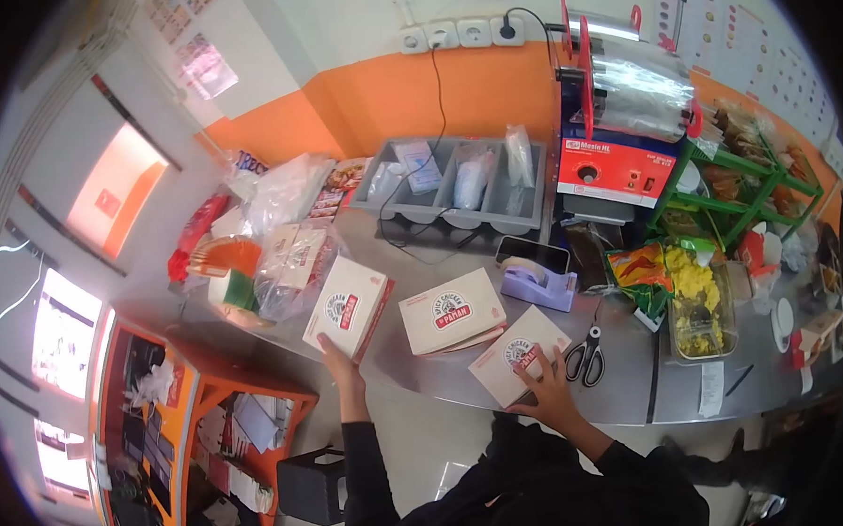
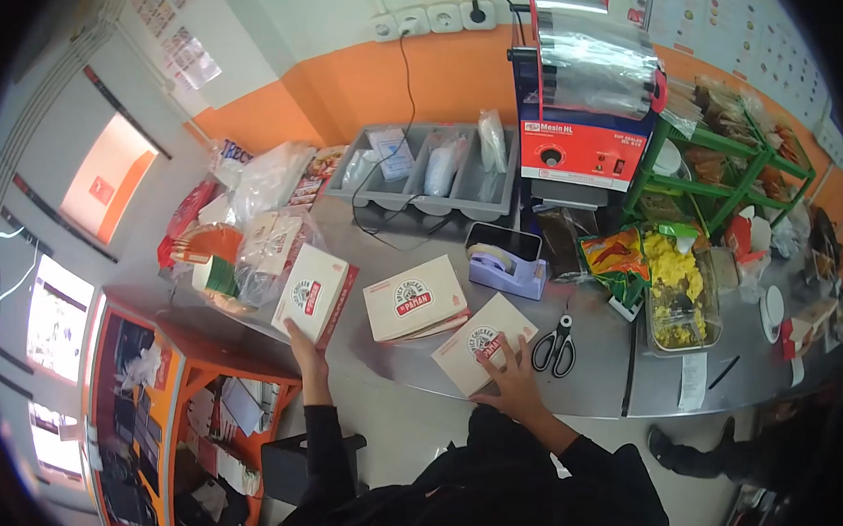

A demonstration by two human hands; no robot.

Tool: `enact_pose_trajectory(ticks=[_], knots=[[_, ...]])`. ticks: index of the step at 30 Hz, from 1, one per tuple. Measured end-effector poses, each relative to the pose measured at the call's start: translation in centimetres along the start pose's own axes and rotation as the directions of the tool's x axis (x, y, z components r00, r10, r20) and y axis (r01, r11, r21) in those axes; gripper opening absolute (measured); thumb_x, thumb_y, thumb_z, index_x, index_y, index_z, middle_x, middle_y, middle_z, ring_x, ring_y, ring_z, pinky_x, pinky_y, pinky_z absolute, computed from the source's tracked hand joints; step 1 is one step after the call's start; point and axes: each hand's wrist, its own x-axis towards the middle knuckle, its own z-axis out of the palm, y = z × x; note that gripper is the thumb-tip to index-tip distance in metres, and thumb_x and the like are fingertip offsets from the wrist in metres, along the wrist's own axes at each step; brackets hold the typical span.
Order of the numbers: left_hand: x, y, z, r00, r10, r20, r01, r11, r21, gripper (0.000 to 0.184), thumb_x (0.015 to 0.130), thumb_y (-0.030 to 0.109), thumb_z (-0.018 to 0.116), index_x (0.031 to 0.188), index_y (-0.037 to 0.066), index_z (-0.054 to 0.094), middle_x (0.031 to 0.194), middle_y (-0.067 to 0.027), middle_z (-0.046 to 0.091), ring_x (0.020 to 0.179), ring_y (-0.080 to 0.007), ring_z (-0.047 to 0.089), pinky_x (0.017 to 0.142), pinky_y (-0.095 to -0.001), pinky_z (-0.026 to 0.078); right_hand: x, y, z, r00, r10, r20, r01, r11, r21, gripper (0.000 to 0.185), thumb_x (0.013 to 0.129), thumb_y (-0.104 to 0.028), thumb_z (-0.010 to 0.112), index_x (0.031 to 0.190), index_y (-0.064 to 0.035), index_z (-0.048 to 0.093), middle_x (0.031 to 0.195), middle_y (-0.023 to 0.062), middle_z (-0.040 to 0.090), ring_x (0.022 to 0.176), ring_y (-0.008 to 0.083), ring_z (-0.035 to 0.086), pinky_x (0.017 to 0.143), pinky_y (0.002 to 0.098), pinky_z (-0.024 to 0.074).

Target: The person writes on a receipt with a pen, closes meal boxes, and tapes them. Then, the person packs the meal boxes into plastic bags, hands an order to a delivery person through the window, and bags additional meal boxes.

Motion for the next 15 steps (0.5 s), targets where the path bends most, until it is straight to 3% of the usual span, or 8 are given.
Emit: enact_pose_trajectory(ticks=[1,5,8,11,15], knots=[[2.4,-1.4,0.0,0.999,0.005,-0.035,-0.003,0.998,0.062,0.064,0.094,0.056,0.036,0.137,0.009,0.031,0.125,-0.0105,0.051,0.108,-0.0239,0.057,0.078,-0.0416,0.054,-0.3,-0.5,0.2,1.0,0.013,-0.004,-0.013,1.0,-0.013,0.078,0.062,-0.057,0.074,0.128,-0.0213,0.054,0.141,0.0198,0.032,0.124,0.0506,0.027,0.101,0.0602,0.0268],[7.8,-3.2,3.1,0.985,-0.079,0.153,0.059,0.989,0.132,0.062,0.094,0.055,0.038,0.134,0.008,0.034,0.121,-0.011,0.054,0.106,-0.0231,0.058,0.075,-0.0428,0.056,0.6,-3.4,1.3,0.999,0.052,0.012,-0.053,0.995,0.088,0.07,0.063,-0.056,0.074,0.124,-0.0258,0.057,0.129,0.0135,0.044,0.115,0.0378,0.039,0.094,0.0521,0.0319],[10.9,-4.8,5.5,0.954,-0.228,0.195,0.191,0.963,0.19,0.061,0.094,0.054,0.039,0.134,0.007,0.035,0.119,-0.0096,0.056,0.105,-0.0206,0.058,0.071,-0.0406,0.055,1.9,-3.9,3.1,0.997,-0.02,0.078,0.006,0.985,0.171,0.066,0.063,-0.054,0.074,0.122,-0.029,0.058,0.119,0.0089,0.049,0.11,0.0308,0.043,0.091,0.0486,0.0314],[13.1,-7.3,6.7,0.92,-0.275,0.28,0.208,0.947,0.247,0.065,0.094,0.056,0.038,0.133,0.004,0.039,0.12,-0.0097,0.057,0.104,-0.0203,0.06,0.079,-0.0339,0.054,3.0,-4.7,5.3,0.999,-0.028,0.033,0.025,0.995,0.093,0.062,0.066,-0.052,0.073,0.122,-0.0312,0.058,0.114,0.0065,0.051,0.108,0.0288,0.045,0.09,0.0497,0.031],[13.2,-8.2,7.2,0.86,-0.324,0.394,0.21,0.929,0.305,0.067,0.093,0.056,0.04,0.131,0.0,0.04,0.119,-0.011,0.057,0.105,-0.0192,0.058,0.083,-0.032,0.05,4.7,-5.0,6.0,0.996,0.036,0.08,-0.049,0.984,0.171,0.057,0.069,-0.05,0.071,0.122,-0.0333,0.059,0.113,0.007,0.052,0.107,0.0275,0.047,0.09,0.0495,0.0314]])
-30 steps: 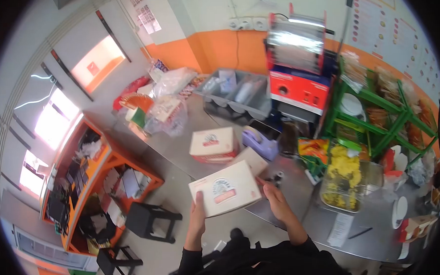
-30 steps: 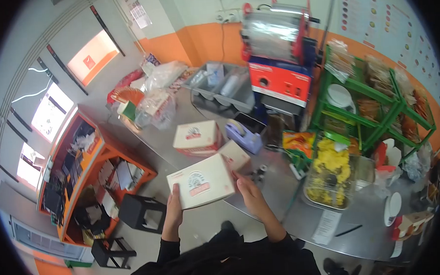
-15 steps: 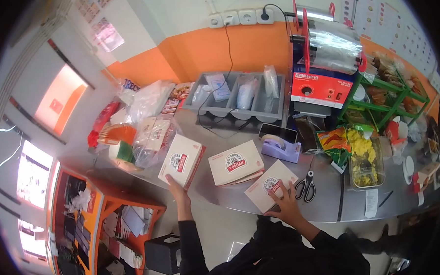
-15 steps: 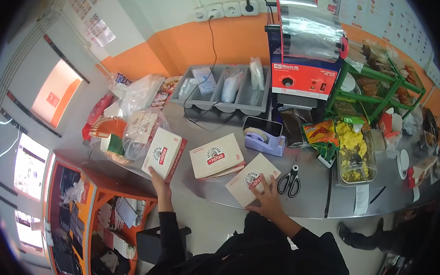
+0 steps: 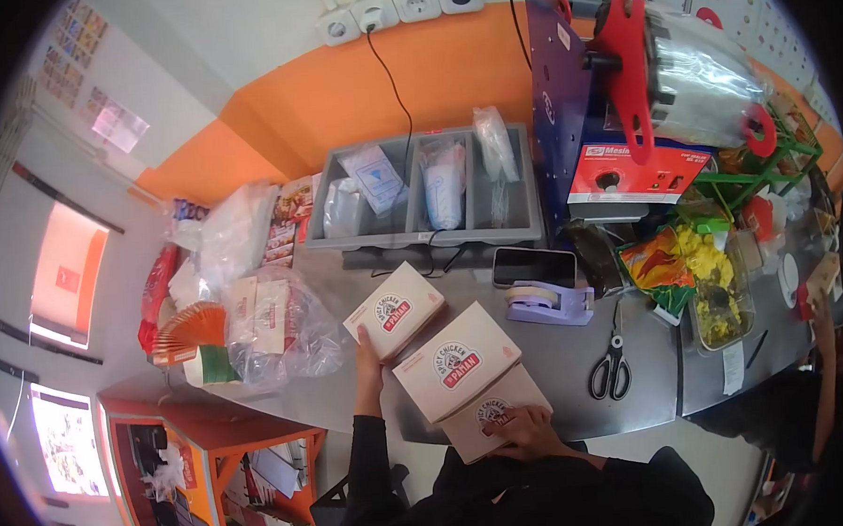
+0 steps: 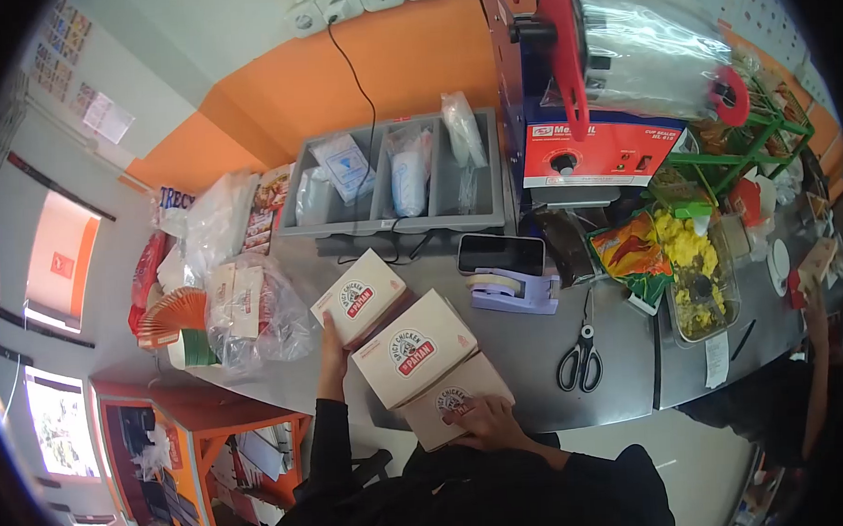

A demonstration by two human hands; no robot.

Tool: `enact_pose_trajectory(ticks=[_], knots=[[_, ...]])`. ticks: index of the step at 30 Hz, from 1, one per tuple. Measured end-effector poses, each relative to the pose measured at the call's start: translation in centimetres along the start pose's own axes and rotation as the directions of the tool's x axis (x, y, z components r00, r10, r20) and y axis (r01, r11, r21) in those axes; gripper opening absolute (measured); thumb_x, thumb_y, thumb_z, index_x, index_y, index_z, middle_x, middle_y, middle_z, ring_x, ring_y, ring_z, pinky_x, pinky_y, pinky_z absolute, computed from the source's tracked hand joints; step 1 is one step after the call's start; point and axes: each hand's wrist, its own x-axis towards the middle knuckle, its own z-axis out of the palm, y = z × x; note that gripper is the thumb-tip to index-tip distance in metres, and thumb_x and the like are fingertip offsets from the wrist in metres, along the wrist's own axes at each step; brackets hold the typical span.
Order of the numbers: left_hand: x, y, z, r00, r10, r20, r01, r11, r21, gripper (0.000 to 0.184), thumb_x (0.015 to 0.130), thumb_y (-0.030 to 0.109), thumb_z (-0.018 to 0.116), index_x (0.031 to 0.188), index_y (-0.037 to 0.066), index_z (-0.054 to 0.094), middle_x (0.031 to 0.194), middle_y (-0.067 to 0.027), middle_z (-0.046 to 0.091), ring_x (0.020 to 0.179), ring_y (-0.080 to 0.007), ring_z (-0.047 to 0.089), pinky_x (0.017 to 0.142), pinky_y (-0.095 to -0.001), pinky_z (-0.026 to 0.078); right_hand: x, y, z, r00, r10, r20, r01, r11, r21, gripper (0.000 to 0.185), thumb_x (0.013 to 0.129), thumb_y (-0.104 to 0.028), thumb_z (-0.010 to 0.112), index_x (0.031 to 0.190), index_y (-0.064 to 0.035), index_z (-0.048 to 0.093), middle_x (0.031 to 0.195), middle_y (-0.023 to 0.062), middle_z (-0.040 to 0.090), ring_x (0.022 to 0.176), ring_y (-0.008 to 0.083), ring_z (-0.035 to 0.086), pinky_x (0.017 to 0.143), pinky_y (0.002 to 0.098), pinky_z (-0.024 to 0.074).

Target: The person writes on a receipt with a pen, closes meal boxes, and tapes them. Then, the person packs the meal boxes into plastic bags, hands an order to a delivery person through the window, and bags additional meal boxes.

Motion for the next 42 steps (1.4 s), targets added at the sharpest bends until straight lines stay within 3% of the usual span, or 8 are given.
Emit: enact_pose_trajectory(ticks=[4,7,10,15,19,22,30,42], knots=[[4.1,-2.6,-4.0,0.965,-0.11,-0.24,0.228,0.805,0.547,0.07,0.093,0.053,0.045,0.133,-0.004,0.037,0.121,-0.0139,0.054,0.104,-0.0192,0.056,0.087,-0.0314,0.045,2.7,-0.6,-0.1,1.0,0.001,-0.004,-0.001,1.0,-0.013,0.055,0.071,-0.047,0.07,0.123,-0.0327,0.058,0.113,0.0076,0.052,0.108,0.0289,0.046,0.092,0.0484,0.0323],[4.0,-0.3,-3.7,0.988,-0.076,0.138,0.041,0.969,0.242,0.072,0.092,0.05,0.049,0.135,-0.006,0.033,0.12,-0.0163,0.052,0.103,-0.02,0.054,0.089,-0.0312,0.042,5.1,-1.2,0.3,1.0,0.001,-0.009,-0.001,1.0,0.001,0.056,0.071,-0.044,0.071,0.124,-0.0315,0.057,0.114,0.0075,0.051,0.109,0.0304,0.045,0.093,0.0472,0.0331],[5.6,0.6,-4.2,0.999,-0.044,-0.032,0.052,0.947,0.317,0.073,0.091,0.047,0.052,0.135,-0.008,0.033,0.118,-0.0188,0.05,0.107,-0.0242,0.05,0.094,-0.0336,0.038,7.3,-1.5,1.4,1.0,0.01,0.005,-0.01,1.0,0.004,0.059,0.069,-0.042,0.073,0.125,-0.0317,0.057,0.116,0.0076,0.05,0.111,0.031,0.044,0.094,0.0458,0.0337],[-1.2,8.5,0.5,0.778,0.627,0.051,-0.46,0.512,0.726,0.06,0.089,0.033,0.058,0.13,-0.007,0.039,0.109,-0.0191,0.05,0.107,-0.0306,0.046,0.096,-0.0383,0.034,11.4,-1.7,-2.7,0.998,-0.048,-0.033,0.057,0.933,0.356,0.041,0.073,-0.032,0.074,0.108,-0.0139,0.063,0.105,0.0089,0.055,0.103,0.0304,0.052,0.088,0.0436,0.0395],[-9.6,9.3,1.3,0.735,0.547,0.4,-0.672,0.511,0.536,0.033,0.08,0.015,0.064,0.107,0.002,0.051,0.109,-0.0151,0.05,0.107,-0.0279,0.046,0.092,-0.0379,0.035,12.0,5.1,-10.0,0.66,0.285,-0.695,-0.439,0.897,-0.049,0.022,0.081,-0.019,0.062,0.1,-0.0075,0.064,0.105,0.0146,0.054,0.098,0.0327,0.051,0.087,0.0423,0.0409],[-13.1,6.4,2.5,0.628,0.39,0.674,-0.776,0.386,0.499,0.034,0.076,0.02,0.07,0.103,0.005,0.057,0.109,-0.0143,0.05,0.105,-0.0328,0.046,0.091,-0.0432,0.037,10.7,11.4,-11.4,0.777,0.29,-0.56,-0.448,0.878,-0.167,0.016,0.08,-0.019,0.061,0.091,-0.0094,0.066,0.108,0.0124,0.053,0.099,0.0318,0.049,0.087,0.0417,0.0408],[-15.8,-0.6,4.6,0.672,0.488,0.557,-0.71,0.213,0.671,0.039,0.065,0.026,0.079,0.099,0.015,0.062,0.107,-0.0087,0.051,0.106,-0.0326,0.046,0.094,-0.0474,0.038,10.5,15.9,-14.4,0.945,0.317,-0.076,-0.324,0.938,-0.124,0.013,0.076,-0.022,0.067,0.079,-0.01,0.067,0.097,0.0051,0.057,0.099,0.0263,0.05,0.085,0.0377,0.0414],[-16.3,-0.8,5.4,0.668,0.548,0.504,-0.687,0.195,0.7,0.036,0.062,0.021,0.08,0.093,0.015,0.063,0.102,-0.0069,0.054,0.101,-0.0318,0.049,0.087,-0.0438,0.041,6.0,19.5,-14.6,0.877,0.477,0.059,-0.434,0.734,0.522,0.019,0.087,-0.022,0.065,0.088,-0.0033,0.067,0.071,-0.0018,0.061,0.064,0.0078,0.053,0.06,0.0248,0.0434]])
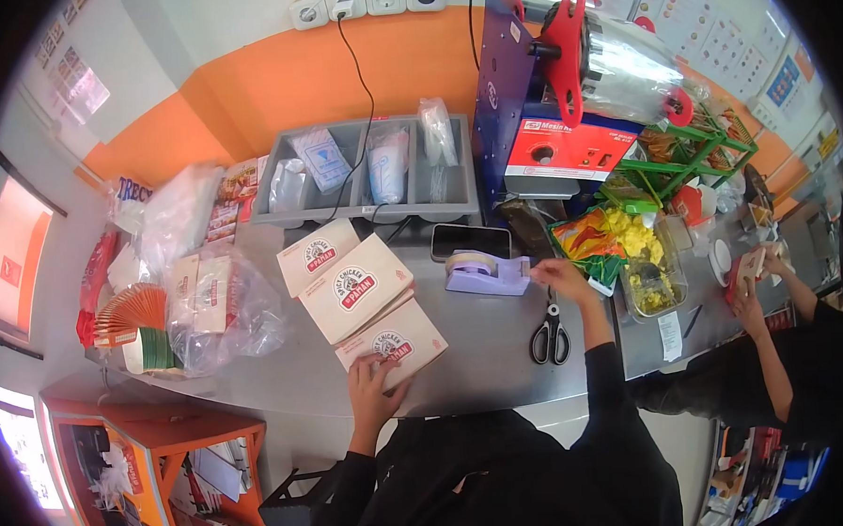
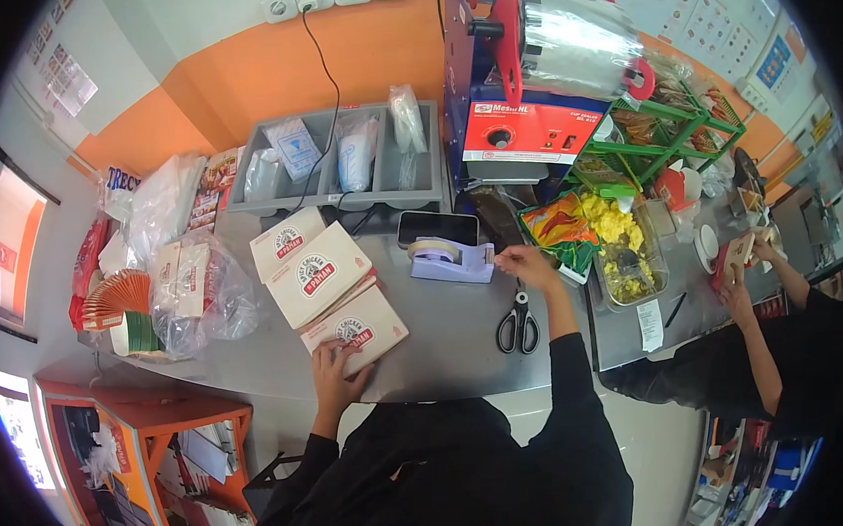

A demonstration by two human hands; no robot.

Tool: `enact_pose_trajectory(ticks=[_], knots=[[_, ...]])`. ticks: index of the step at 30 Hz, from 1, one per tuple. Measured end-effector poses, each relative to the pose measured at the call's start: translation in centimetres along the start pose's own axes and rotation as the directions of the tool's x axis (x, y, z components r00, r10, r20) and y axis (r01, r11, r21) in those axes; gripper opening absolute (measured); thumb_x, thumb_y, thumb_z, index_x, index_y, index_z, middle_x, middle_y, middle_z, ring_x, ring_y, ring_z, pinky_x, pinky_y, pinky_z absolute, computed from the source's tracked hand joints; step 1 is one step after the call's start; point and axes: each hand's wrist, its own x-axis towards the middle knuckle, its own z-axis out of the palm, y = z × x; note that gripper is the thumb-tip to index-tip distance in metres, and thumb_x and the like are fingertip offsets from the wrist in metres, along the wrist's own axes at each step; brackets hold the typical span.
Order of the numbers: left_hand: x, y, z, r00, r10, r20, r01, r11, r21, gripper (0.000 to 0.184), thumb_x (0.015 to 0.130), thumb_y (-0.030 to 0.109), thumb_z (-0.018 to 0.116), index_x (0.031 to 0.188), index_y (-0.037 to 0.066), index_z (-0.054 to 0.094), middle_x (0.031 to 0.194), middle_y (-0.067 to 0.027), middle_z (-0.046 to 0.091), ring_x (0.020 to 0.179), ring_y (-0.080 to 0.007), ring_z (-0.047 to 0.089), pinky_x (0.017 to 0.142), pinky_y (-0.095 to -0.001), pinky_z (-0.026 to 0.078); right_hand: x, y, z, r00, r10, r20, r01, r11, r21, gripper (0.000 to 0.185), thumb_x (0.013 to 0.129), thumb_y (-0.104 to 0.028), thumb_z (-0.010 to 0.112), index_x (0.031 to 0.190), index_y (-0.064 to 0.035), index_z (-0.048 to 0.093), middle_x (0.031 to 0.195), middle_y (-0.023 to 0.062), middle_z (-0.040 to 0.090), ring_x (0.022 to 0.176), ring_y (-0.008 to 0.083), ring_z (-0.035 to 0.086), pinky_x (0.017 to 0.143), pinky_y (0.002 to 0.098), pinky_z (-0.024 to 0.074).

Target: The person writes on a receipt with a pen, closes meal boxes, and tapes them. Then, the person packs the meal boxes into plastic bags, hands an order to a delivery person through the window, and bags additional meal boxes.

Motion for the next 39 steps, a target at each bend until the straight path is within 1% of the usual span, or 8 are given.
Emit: enact_pose_trajectory(ticks=[10,15,16,19,22,28,31,39], knots=[[-0.3,0.2,0.0,1.0,-0.02,-0.005,0.02,1.0,0.011,0.036,0.063,0.022,0.079,0.094,0.015,0.062,0.104,-0.0079,0.053,0.102,-0.0317,0.048,0.087,-0.0428,0.041,-1.0,3.1,-0.5,0.99,0.144,0.011,-0.144,0.989,0.037,0.019,0.087,-0.025,0.065,0.09,-0.0065,0.068,0.068,-0.004,0.058,0.057,0.0034,0.049,0.05,0.0185,0.0379],[-0.3,0.3,0.1,1.0,-0.025,-0.012,0.026,1.0,0.007,0.038,0.063,0.024,0.08,0.095,0.015,0.062,0.105,-0.0092,0.052,0.102,-0.0316,0.047,0.085,-0.0425,0.041,-2.2,-1.2,-1.0,0.978,0.011,-0.207,0.04,0.97,0.239,0.02,0.087,-0.025,0.066,0.096,-0.008,0.065,0.071,-0.0042,0.059,0.063,0.0033,0.053,0.052,0.0177,0.0389],[-0.4,0.3,0.1,1.0,-0.025,-0.016,0.025,1.0,0.01,0.038,0.063,0.024,0.079,0.095,0.015,0.062,0.105,-0.0091,0.052,0.102,-0.0316,0.047,0.086,-0.0425,0.041,-1.2,-2.0,-0.2,0.949,-0.186,-0.256,0.227,0.964,0.142,0.022,0.084,-0.025,0.068,0.099,-0.0098,0.062,0.077,-0.0053,0.061,0.079,0.0076,0.055,0.063,0.0241,0.0446],[-0.3,0.4,0.0,1.0,-0.011,-0.021,0.011,1.0,0.014,0.038,0.063,0.023,0.079,0.095,0.015,0.062,0.105,-0.0093,0.052,0.102,-0.0315,0.047,0.086,-0.0426,0.041,0.6,-6.2,0.9,0.913,-0.404,-0.064,0.376,0.89,-0.257,0.023,0.079,-0.019,0.068,0.099,-0.0105,0.059,0.084,-0.0039,0.064,0.091,0.0148,0.055,0.076,0.0317,0.0452],[-0.4,0.5,0.0,0.999,-0.014,-0.03,0.014,1.0,0.002,0.037,0.063,0.023,0.079,0.095,0.014,0.062,0.105,-0.0095,0.053,0.102,-0.0315,0.047,0.086,-0.0426,0.041,1.9,-6.5,1.5,0.932,-0.351,0.094,0.348,0.789,-0.506,0.023,0.076,-0.013,0.066,0.097,-0.0102,0.058,0.084,0.0,0.066,0.097,0.02,0.056,0.082,0.0345,0.0435],[-0.5,0.4,0.1,0.999,-0.025,-0.022,0.025,1.0,0.013,0.038,0.062,0.023,0.079,0.095,0.014,0.062,0.105,-0.0093,0.053,0.102,-0.031,0.048,0.086,-0.0421,0.041,4.1,-6.1,0.6,0.933,-0.158,0.322,0.276,0.89,-0.363,0.031,0.073,-0.003,0.067,0.1,-0.0085,0.053,0.076,0.0019,0.065,0.079,0.0134,0.059,0.073,0.0283,0.0447],[-0.4,0.5,0.2,0.999,-0.027,-0.03,0.028,1.0,0.006,0.038,0.062,0.023,0.08,0.094,0.014,0.062,0.105,-0.0093,0.053,0.102,-0.0308,0.047,0.086,-0.042,0.041,4.3,-5.5,-0.1,0.916,-0.265,0.301,0.329,0.926,-0.187,0.033,0.073,-0.003,0.068,0.1,-0.0081,0.049,0.072,0.0049,0.065,0.069,0.0168,0.062,0.074,0.0317,0.0463],[-0.2,0.8,-0.1,0.999,-0.04,-0.031,0.04,0.999,0.0,0.037,0.062,0.021,0.079,0.094,0.015,0.062,0.104,-0.0085,0.053,0.102,-0.0302,0.048,0.086,-0.0413,0.041,2.0,-3.5,-1.8,0.977,-0.064,0.204,0.061,0.998,0.025,0.031,0.08,0.001,0.065,0.101,-0.0063,0.044,0.074,0.007,0.064,0.074,0.0146,0.065,0.068,0.0255,0.0499]])
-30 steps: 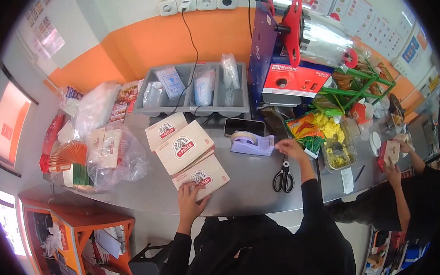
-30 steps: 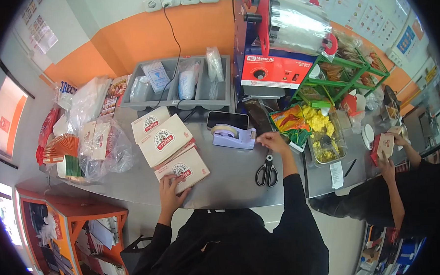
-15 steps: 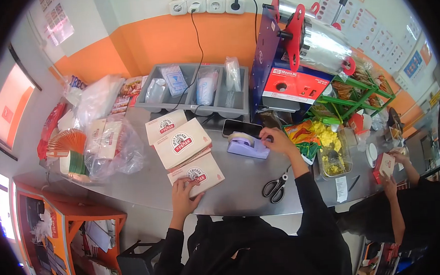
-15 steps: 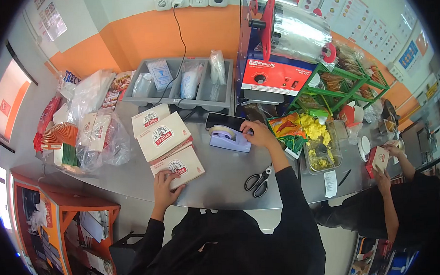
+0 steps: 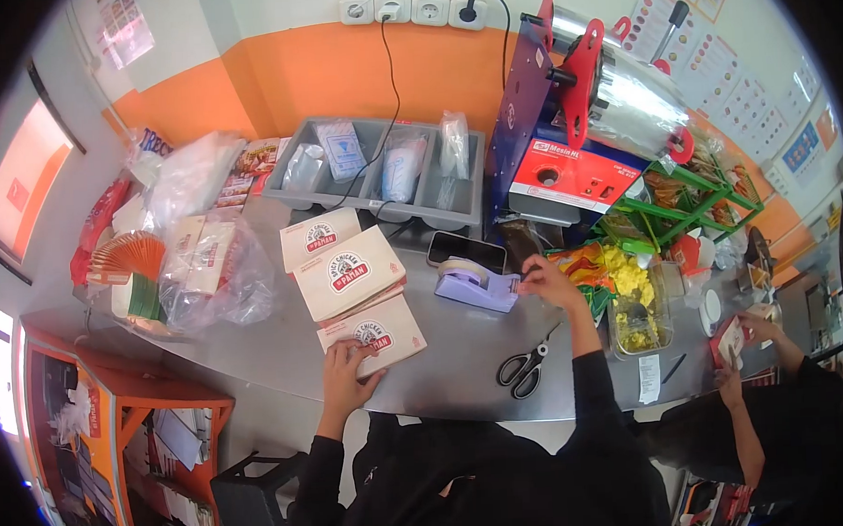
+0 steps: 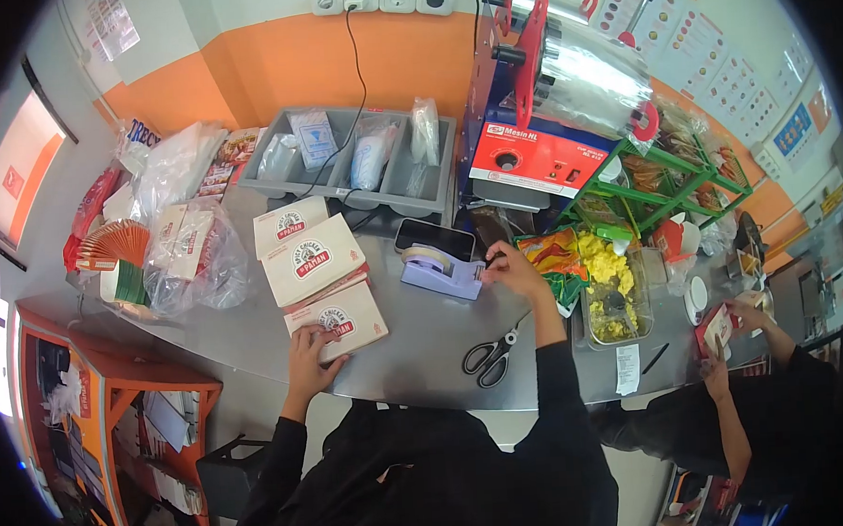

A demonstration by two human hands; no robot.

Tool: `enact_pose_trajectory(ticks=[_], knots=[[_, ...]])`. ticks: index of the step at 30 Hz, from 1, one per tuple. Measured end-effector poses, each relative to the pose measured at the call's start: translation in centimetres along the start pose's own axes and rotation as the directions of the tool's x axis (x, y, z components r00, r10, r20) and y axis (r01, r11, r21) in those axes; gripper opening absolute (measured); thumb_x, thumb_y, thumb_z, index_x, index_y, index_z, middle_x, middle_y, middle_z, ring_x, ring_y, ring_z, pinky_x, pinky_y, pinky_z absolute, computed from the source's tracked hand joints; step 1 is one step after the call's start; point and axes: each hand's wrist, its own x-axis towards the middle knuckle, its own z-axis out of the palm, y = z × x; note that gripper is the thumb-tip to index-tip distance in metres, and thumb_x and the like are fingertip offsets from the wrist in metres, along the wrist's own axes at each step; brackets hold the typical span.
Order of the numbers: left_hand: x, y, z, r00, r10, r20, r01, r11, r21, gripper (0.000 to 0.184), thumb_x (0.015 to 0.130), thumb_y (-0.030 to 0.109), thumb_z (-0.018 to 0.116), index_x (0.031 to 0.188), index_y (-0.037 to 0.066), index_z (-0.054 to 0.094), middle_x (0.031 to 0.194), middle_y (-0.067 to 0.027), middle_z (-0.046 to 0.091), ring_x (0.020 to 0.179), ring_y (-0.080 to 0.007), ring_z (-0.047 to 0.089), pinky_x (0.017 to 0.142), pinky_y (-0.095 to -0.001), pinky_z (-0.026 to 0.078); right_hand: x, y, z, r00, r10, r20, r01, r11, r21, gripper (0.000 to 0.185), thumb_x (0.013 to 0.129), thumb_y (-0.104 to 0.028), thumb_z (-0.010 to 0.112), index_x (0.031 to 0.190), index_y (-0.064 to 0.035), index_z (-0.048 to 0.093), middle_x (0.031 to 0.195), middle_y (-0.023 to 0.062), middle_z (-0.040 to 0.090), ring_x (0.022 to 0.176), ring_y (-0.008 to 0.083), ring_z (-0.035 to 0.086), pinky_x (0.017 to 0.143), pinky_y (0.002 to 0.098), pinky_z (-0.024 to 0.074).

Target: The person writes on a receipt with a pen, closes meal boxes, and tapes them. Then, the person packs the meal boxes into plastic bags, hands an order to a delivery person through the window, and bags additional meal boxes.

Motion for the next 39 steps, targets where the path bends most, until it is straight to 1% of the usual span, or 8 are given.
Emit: enact_pose_trajectory(ticks=[4,8,13,16,20,27,33,39], knots=[[0.2,0.1,0.0,1.0,-0.004,-0.006,0.003,1.0,-0.016,0.037,0.062,0.02,0.079,0.094,0.015,0.062,0.104,-0.0085,0.053,0.101,-0.0303,0.048,0.085,-0.0418,0.041,-0.8,3.1,-0.1,0.997,0.058,-0.057,-0.042,0.969,0.243,0.031,0.079,0.002,0.065,0.1,-0.0064,0.044,0.075,0.0071,0.063,0.075,0.016,0.066,0.068,0.0266,0.0504],[0.2,0.0,0.1,1.0,-0.017,0.001,0.017,1.0,-0.011,0.037,0.062,0.02,0.079,0.094,0.016,0.062,0.103,-0.0089,0.054,0.101,-0.0309,0.049,0.085,-0.0422,0.041,-0.4,6.9,1.0,0.983,0.065,-0.169,-0.041,0.989,0.141,0.032,0.08,0.001,0.067,0.098,-0.0074,0.043,0.071,0.0046,0.06,0.073,0.0157,0.065,0.064,0.0276,0.0518],[0.3,-0.1,0.1,1.0,-0.015,0.018,0.015,1.0,0.006,0.037,0.061,0.02,0.079,0.094,0.016,0.062,0.104,-0.0088,0.054,0.101,-0.0313,0.048,0.085,-0.0421,0.041,-0.7,3.7,2.4,0.901,-0.165,-0.401,0.327,0.866,0.378,0.026,0.088,0.0,0.059,0.103,-0.0082,0.039,0.086,0.0048,0.059,0.081,0.0124,0.061,0.066,0.0265,0.0499],[0.3,0.0,0.2,1.0,-0.023,0.007,0.023,1.0,0.006,0.038,0.061,0.02,0.079,0.095,0.016,0.062,0.106,-0.0086,0.054,0.101,-0.0312,0.049,0.085,-0.0419,0.041,1.1,1.8,2.9,0.912,-0.248,-0.327,0.306,0.942,0.139,0.027,0.087,0.004,0.056,0.104,-0.0073,0.039,0.083,0.0046,0.059,0.083,0.0123,0.059,0.072,0.027,0.048],[0.2,0.1,0.0,0.999,-0.031,0.009,0.031,0.999,-0.012,0.038,0.061,0.02,0.079,0.095,0.015,0.062,0.106,-0.0085,0.054,0.102,-0.0305,0.048,0.085,-0.0418,0.041,1.4,-1.7,3.8,0.924,-0.353,-0.145,0.32,0.923,-0.214,0.046,0.073,0.007,0.058,0.11,-0.0077,0.035,0.092,0.0087,0.055,0.083,0.0172,0.06,0.077,0.0296,0.0472],[0.5,0.4,-0.2,1.0,-0.024,0.0,0.024,1.0,0.005,0.039,0.061,0.02,0.079,0.095,0.014,0.062,0.104,-0.0087,0.053,0.102,-0.0304,0.048,0.085,-0.0416,0.041,2.4,-4.1,3.4,0.979,-0.201,0.024,0.193,0.891,-0.41,0.057,0.067,0.008,0.063,0.113,-0.0084,0.032,0.092,0.0109,0.053,0.073,0.0222,0.065,0.065,0.0333,0.0506],[0.4,0.1,0.1,0.999,-0.033,0.007,0.033,0.999,-0.003,0.037,0.061,0.021,0.079,0.093,0.015,0.062,0.105,-0.0092,0.052,0.102,-0.0312,0.048,0.086,-0.0424,0.04,4.1,-3.5,2.5,0.992,-0.077,0.1,0.114,0.894,-0.434,0.063,0.065,0.008,0.069,0.112,-0.0088,0.03,0.092,0.0109,0.053,0.071,0.0206,0.063,0.062,0.0324,0.0508],[0.4,0.3,-0.1,0.999,-0.034,0.004,0.034,0.999,0.0,0.037,0.061,0.021,0.079,0.093,0.015,0.062,0.105,-0.0095,0.052,0.102,-0.0313,0.048,0.086,-0.0426,0.04,2.2,-2.8,-1.6,1.0,0.005,0.018,-0.001,0.976,-0.22,0.069,0.061,0.006,0.078,0.108,-0.0084,0.029,0.092,0.0111,0.053,0.067,0.0178,0.062,0.058,0.0307,0.0513]])
